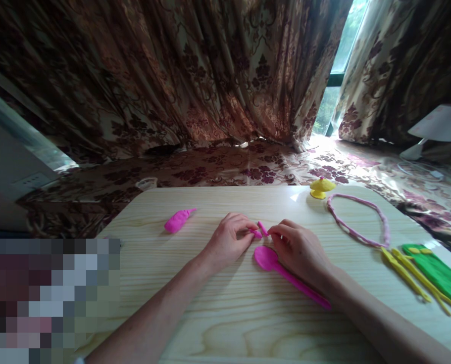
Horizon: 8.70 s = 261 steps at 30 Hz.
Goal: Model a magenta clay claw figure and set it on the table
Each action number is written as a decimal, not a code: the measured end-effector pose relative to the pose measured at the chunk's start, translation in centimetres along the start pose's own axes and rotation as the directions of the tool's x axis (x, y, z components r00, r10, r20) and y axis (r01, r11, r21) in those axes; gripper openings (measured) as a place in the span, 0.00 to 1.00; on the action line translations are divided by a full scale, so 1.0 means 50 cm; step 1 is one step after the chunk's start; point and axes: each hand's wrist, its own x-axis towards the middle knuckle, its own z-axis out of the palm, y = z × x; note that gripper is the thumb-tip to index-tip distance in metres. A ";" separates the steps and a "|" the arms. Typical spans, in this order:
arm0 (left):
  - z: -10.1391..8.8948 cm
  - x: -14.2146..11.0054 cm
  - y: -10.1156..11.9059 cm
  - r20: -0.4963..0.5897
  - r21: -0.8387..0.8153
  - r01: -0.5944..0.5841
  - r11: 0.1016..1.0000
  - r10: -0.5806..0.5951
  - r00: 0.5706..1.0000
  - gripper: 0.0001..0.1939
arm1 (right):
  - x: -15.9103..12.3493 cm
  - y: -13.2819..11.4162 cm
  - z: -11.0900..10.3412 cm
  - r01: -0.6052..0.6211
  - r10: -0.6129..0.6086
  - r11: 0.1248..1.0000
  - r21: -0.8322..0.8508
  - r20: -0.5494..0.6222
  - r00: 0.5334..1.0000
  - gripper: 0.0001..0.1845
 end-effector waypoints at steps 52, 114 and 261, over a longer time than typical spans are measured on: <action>0.029 -0.012 0.148 0.000 -0.602 0.361 0.712 -0.452 0.892 0.09 | 0.004 -0.049 -0.089 0.025 0.066 0.882 0.471 -0.175 0.982 0.22; 0.051 -0.022 0.189 0.225 -0.833 0.450 0.323 -0.545 0.808 0.07 | 0.018 -0.015 -0.086 -0.079 0.263 0.777 0.625 -0.208 0.942 0.17; -0.016 0.002 0.015 -0.228 -0.058 0.234 0.971 -0.241 0.944 0.04 | -0.018 -0.005 -0.051 0.068 -0.032 0.899 0.432 -0.090 0.995 0.12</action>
